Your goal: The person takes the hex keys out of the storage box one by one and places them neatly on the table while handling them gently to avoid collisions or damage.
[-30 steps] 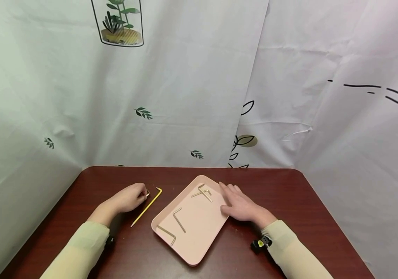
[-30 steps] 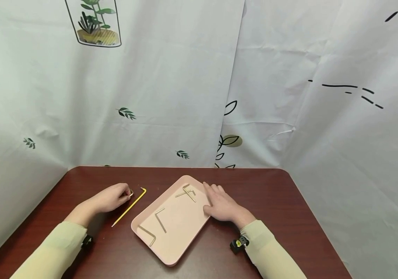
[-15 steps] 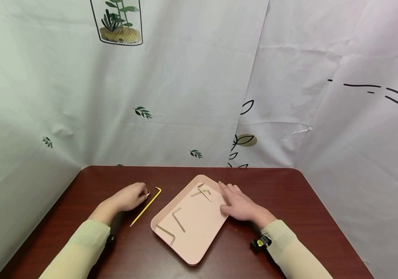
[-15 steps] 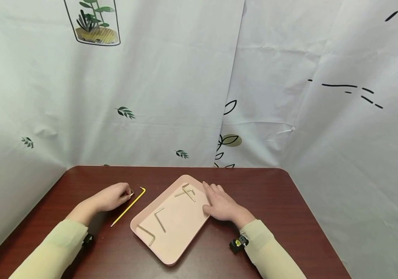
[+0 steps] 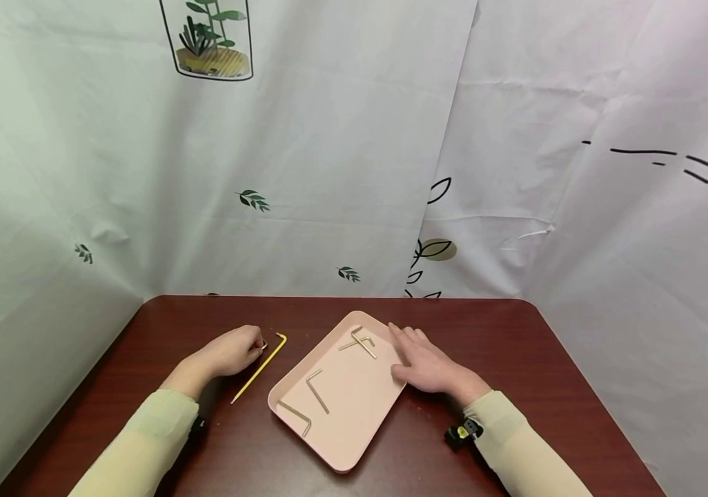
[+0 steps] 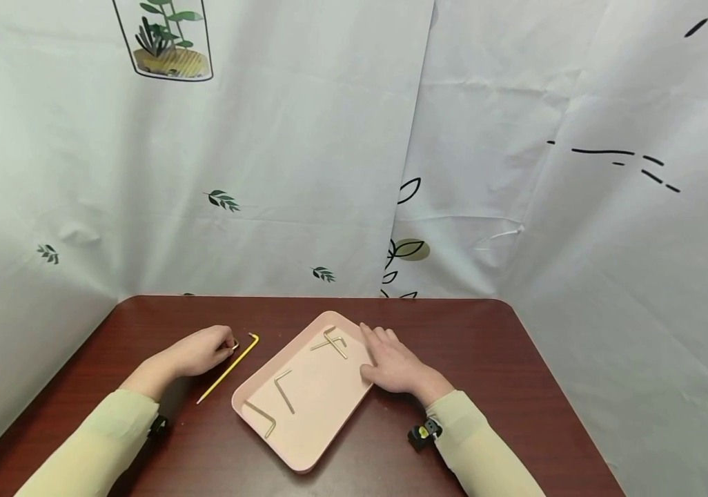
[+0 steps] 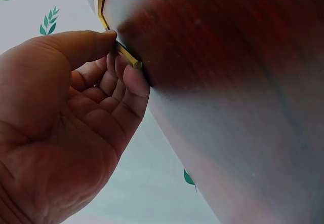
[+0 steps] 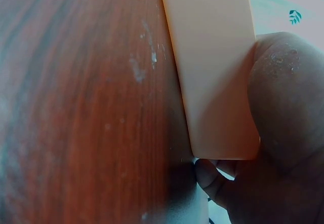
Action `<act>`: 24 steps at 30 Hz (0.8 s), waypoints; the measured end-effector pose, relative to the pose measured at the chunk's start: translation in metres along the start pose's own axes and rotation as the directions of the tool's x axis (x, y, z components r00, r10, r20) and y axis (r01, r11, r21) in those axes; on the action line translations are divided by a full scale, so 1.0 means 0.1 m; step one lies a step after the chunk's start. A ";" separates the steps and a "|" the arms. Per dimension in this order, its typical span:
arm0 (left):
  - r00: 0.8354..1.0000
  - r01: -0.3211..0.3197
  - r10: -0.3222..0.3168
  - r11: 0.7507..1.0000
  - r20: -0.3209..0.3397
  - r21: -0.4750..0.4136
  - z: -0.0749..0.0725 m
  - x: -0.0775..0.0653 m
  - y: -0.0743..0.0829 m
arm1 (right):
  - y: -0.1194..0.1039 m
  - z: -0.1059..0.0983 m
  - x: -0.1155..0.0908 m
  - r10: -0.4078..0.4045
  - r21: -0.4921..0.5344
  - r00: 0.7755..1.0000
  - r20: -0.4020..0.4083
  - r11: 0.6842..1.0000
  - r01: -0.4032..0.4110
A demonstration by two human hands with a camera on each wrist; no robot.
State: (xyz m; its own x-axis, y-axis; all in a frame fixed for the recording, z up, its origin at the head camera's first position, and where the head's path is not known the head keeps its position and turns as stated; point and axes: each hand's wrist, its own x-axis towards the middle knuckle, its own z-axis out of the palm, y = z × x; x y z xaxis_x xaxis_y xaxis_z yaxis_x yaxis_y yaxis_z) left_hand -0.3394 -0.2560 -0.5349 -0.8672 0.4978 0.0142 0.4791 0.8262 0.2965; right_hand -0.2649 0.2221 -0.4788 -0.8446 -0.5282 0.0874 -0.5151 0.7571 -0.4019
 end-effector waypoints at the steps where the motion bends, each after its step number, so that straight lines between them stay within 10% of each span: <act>1: 1.000 0.004 -0.004 1.000 0.003 -0.001 0.00 0.00 0.00 | 0.00 0.00 0.00 0.000 -0.003 1.000 -0.001 1.000 0.000; 15: 0.999 -0.031 0.031 0.999 -0.010 -0.006 -0.09 -0.06 0.12 | -0.03 0.01 0.00 -0.028 -0.008 0.999 -0.019 1.000 0.028; 24: 1.000 -0.006 0.006 1.000 0.001 0.011 0.05 0.05 -0.07 | -0.01 0.01 -0.01 -0.028 -0.015 0.999 -0.025 1.000 0.027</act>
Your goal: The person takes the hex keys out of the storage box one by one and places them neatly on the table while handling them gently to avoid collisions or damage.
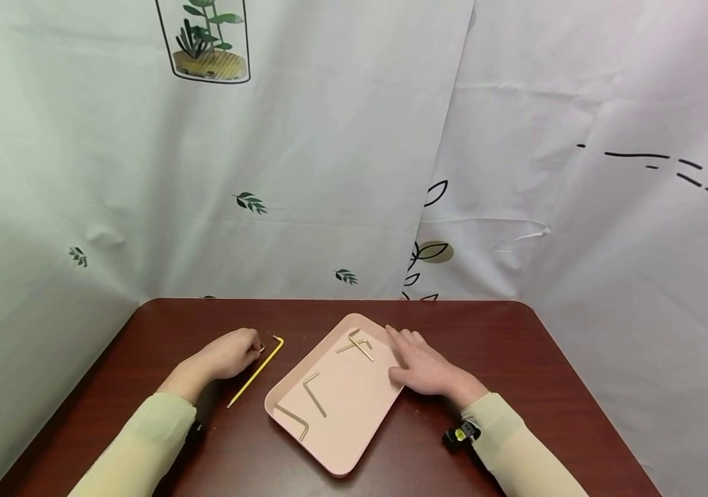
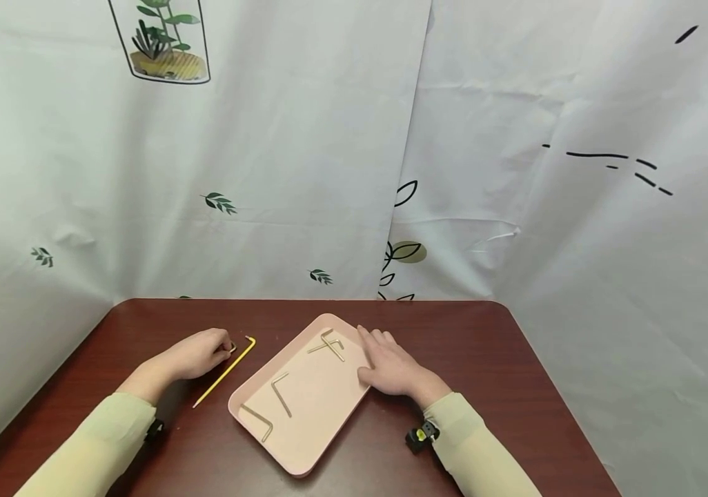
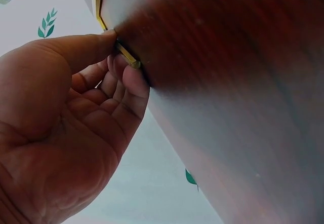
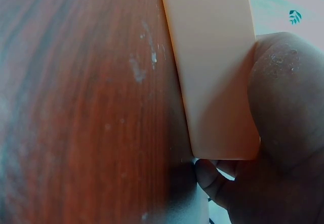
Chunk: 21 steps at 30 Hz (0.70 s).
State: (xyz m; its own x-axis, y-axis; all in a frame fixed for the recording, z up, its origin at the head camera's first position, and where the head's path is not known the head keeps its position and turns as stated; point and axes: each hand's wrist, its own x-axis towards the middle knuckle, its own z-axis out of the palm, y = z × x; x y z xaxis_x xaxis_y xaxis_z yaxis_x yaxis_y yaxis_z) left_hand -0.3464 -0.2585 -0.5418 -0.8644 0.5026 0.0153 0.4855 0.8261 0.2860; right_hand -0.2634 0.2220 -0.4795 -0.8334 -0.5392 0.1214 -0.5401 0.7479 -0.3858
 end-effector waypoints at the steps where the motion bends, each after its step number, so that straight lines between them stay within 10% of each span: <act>1: 1.000 -0.002 0.002 1.000 -0.002 0.004 0.01 0.00 -0.01 | 0.00 0.00 0.00 -0.001 -0.002 1.000 -0.001 1.000 0.001; 9: 1.000 0.016 -0.016 1.000 -0.001 -0.011 0.00 -0.01 0.02 | 0.00 0.00 0.00 -0.013 -0.007 1.000 -0.001 1.000 0.013; 14: 1.000 0.025 -0.024 0.998 0.013 -0.054 -0.26 -0.13 0.36 | -0.01 -0.01 0.00 -0.007 -0.001 1.000 -0.001 1.000 0.007; 21: 0.997 0.068 -0.065 0.994 0.035 -0.081 -0.09 -0.04 0.08 | -0.02 -0.01 0.00 -0.006 0.004 1.000 -0.001 1.000 0.006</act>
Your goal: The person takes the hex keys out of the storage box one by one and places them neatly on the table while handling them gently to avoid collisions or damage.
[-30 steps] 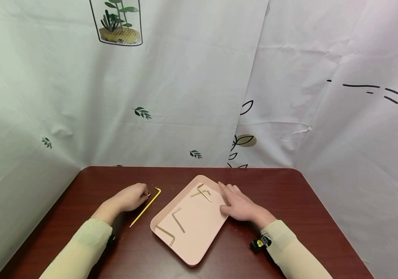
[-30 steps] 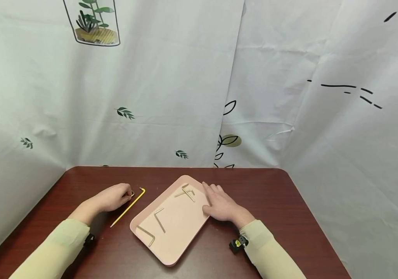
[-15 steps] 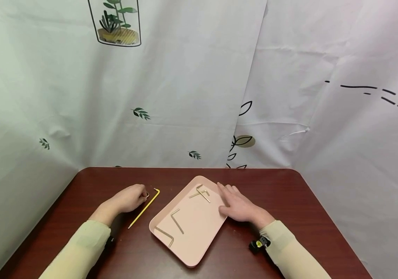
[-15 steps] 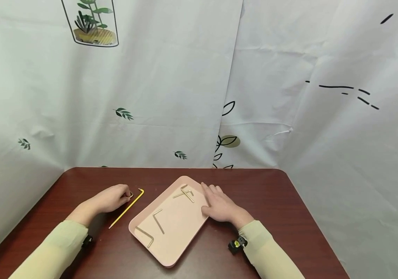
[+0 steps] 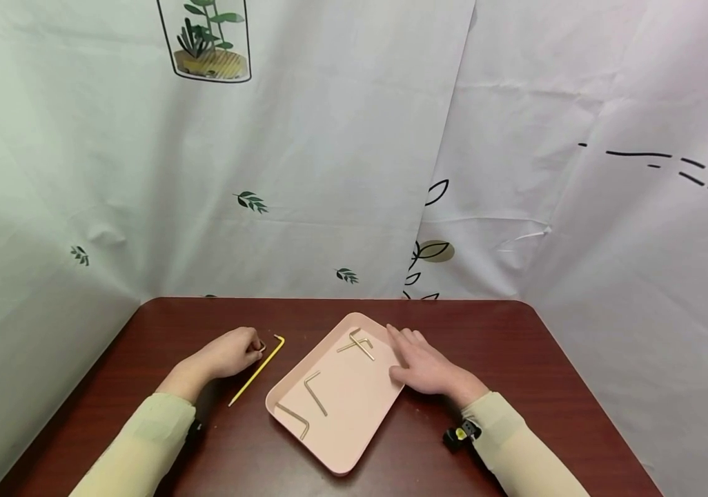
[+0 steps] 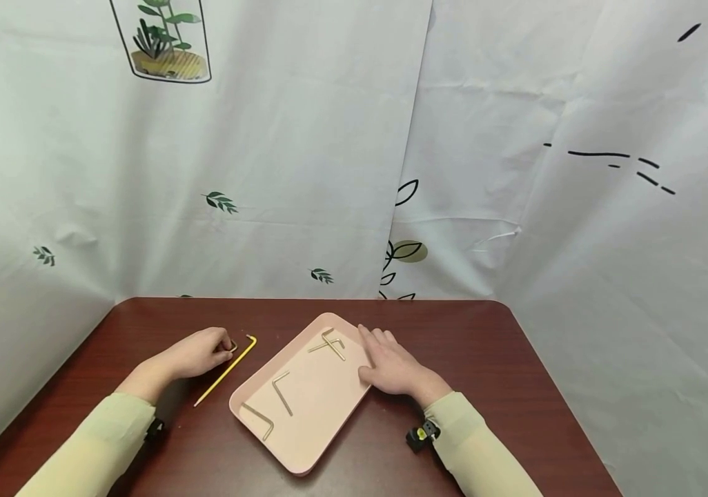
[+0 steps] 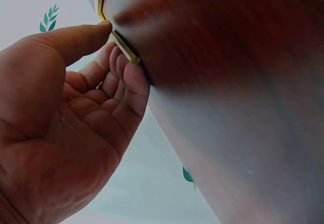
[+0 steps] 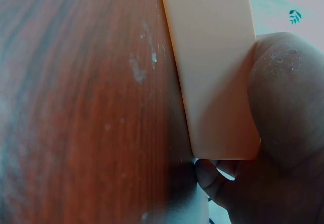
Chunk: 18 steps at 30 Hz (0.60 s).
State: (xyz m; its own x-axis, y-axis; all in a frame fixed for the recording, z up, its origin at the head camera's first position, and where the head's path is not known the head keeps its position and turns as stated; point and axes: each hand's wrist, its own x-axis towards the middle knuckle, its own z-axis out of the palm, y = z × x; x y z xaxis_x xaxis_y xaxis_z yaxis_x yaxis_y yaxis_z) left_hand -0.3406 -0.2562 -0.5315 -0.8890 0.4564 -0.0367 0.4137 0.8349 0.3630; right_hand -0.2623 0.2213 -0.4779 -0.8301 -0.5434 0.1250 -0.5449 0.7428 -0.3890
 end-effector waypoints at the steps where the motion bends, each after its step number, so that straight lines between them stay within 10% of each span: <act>1: 1.000 -0.005 0.005 1.000 -0.007 0.002 -0.03 -0.04 0.06 | 0.00 0.00 0.00 0.000 -0.001 1.000 -0.001 1.000 0.000; 7: 1.000 0.006 -0.006 0.999 -0.007 -0.047 -0.38 -0.31 0.60 | 0.00 0.01 0.00 -0.004 -0.006 1.000 -0.001 1.000 0.004; 18: 0.989 -0.082 0.080 0.997 -0.128 -0.012 -0.33 -0.33 0.51 | 0.01 0.02 0.01 0.006 -0.005 1.000 -0.003 1.000 -0.006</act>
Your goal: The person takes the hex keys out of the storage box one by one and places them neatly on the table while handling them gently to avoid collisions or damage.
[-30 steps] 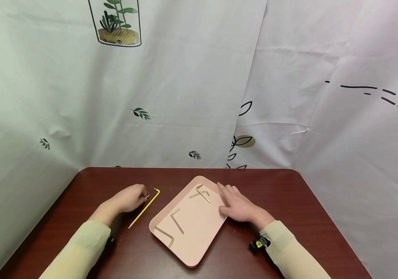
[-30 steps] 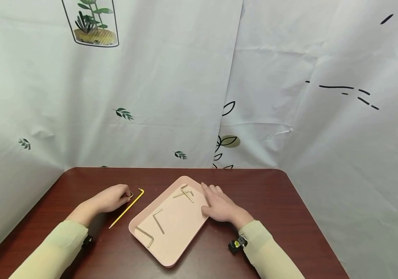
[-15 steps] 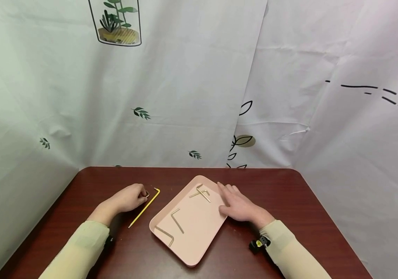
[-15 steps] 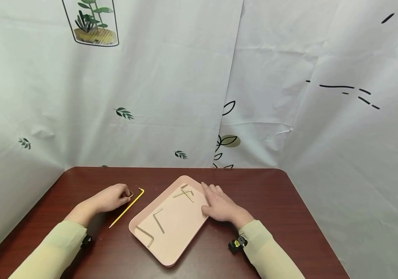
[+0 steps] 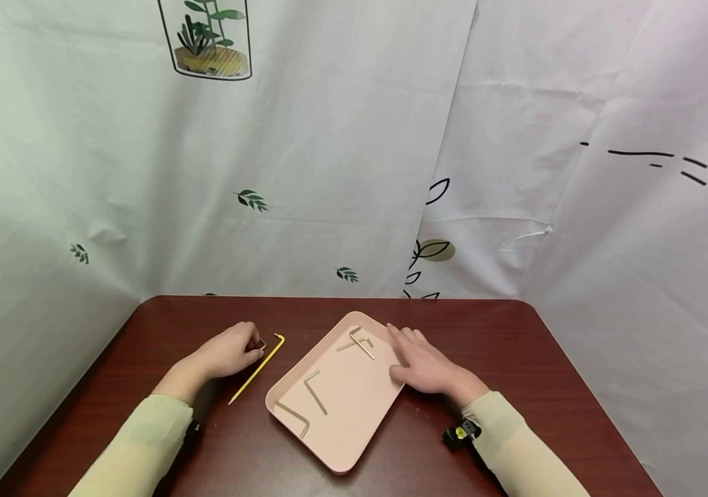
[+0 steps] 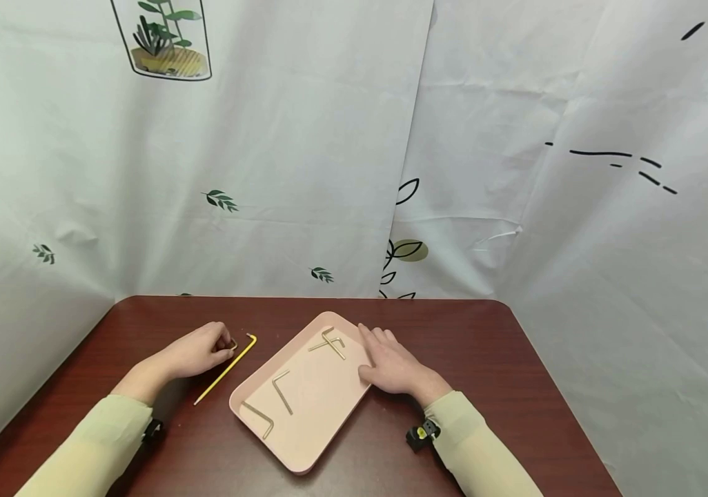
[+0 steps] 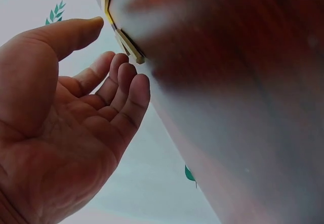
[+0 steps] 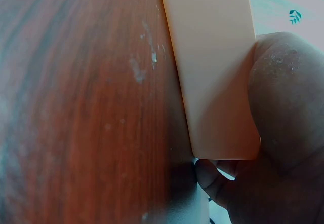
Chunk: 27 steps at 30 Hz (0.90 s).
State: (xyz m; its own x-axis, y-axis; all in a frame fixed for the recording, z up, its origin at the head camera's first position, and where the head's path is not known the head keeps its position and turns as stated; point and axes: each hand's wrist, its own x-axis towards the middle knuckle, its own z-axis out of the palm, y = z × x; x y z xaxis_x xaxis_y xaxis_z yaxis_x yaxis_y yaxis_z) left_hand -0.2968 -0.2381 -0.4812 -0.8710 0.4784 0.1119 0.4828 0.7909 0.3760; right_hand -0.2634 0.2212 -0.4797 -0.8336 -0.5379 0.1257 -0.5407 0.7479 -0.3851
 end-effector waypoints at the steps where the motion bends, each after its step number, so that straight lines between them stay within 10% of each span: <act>1: 1.000 0.003 -0.003 1.000 -0.006 0.000 -0.01 0.00 0.03 | 0.00 0.00 0.00 0.000 -0.001 1.000 0.001 1.000 0.000; 7: 0.998 0.061 -0.061 0.998 -0.005 0.011 -0.15 -0.03 0.33 | 0.00 0.00 0.00 0.004 0.001 1.000 0.007 1.000 -0.004; 27: 0.996 -0.054 0.056 0.998 -0.064 0.027 -0.19 -0.01 0.70 | 0.00 -0.01 0.00 0.011 0.010 1.000 0.012 1.000 -0.011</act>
State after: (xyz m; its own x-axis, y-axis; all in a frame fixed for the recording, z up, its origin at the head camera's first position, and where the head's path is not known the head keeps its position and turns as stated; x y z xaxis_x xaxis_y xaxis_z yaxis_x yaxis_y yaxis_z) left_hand -0.2635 -0.1904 -0.4371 -0.8468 0.4962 0.1916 0.5314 0.7741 0.3440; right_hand -0.2634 0.2211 -0.4789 -0.8380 -0.5344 0.1106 -0.5303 0.7498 -0.3956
